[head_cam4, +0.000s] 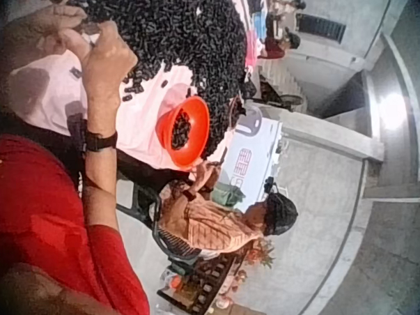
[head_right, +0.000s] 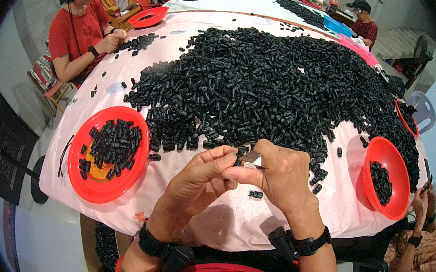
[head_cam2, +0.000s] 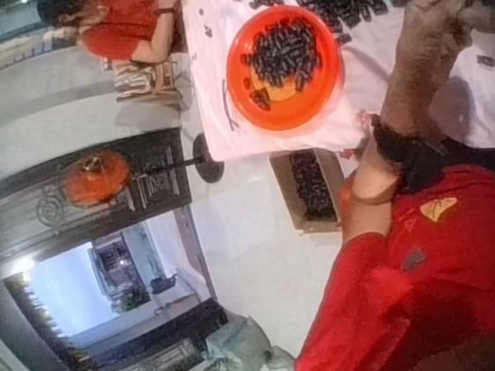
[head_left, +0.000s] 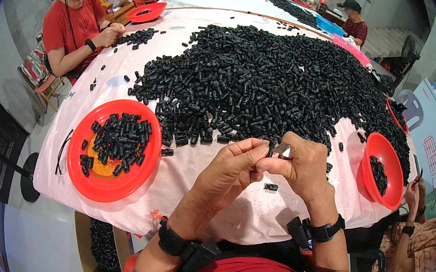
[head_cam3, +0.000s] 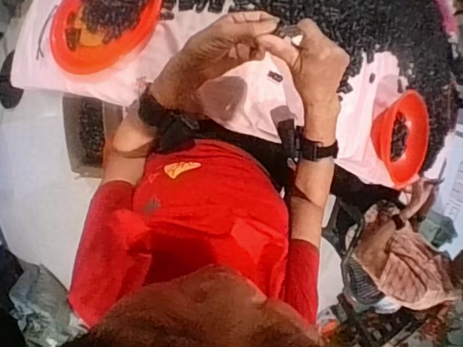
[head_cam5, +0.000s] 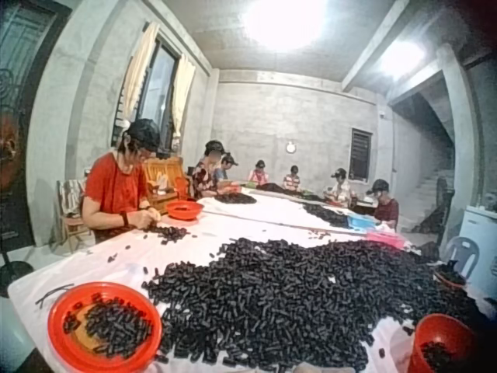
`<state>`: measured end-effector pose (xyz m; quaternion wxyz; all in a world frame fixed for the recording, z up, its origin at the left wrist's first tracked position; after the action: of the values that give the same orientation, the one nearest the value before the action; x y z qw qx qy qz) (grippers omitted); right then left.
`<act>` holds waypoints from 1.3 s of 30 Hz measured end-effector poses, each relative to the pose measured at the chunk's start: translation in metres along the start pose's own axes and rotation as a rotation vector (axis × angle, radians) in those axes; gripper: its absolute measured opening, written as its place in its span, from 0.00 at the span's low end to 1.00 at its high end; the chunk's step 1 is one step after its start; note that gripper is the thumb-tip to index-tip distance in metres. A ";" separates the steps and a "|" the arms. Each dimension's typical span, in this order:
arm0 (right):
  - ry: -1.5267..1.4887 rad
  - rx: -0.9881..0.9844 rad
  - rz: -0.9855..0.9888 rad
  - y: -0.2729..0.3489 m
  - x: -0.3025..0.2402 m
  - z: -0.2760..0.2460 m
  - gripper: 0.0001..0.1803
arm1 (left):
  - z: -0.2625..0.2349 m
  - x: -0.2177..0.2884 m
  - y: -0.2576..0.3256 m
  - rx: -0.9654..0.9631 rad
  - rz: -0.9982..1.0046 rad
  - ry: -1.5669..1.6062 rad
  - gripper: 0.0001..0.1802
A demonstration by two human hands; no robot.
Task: Sorting and inspecting small black components at a communal table.
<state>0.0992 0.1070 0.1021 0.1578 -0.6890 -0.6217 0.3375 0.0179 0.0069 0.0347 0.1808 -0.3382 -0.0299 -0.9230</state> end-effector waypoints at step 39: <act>-0.355 0.013 0.042 -0.004 -0.017 -0.006 0.09 | 0.004 0.018 0.003 0.031 0.161 -0.168 0.15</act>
<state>0.1002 0.0928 0.1139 0.0430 -0.6303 -0.6230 0.4612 0.0081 -0.0005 0.0489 0.2565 -0.4127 -0.0322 -0.8734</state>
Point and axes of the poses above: each hand's wrist, its own y-axis away from the middle knuckle, its own z-axis out of the palm, x = y × z, the point moved 5 cm from there along -y, towards the middle knuckle, and after that the axes turned 2 degrees about z, right-handed, at the moved point
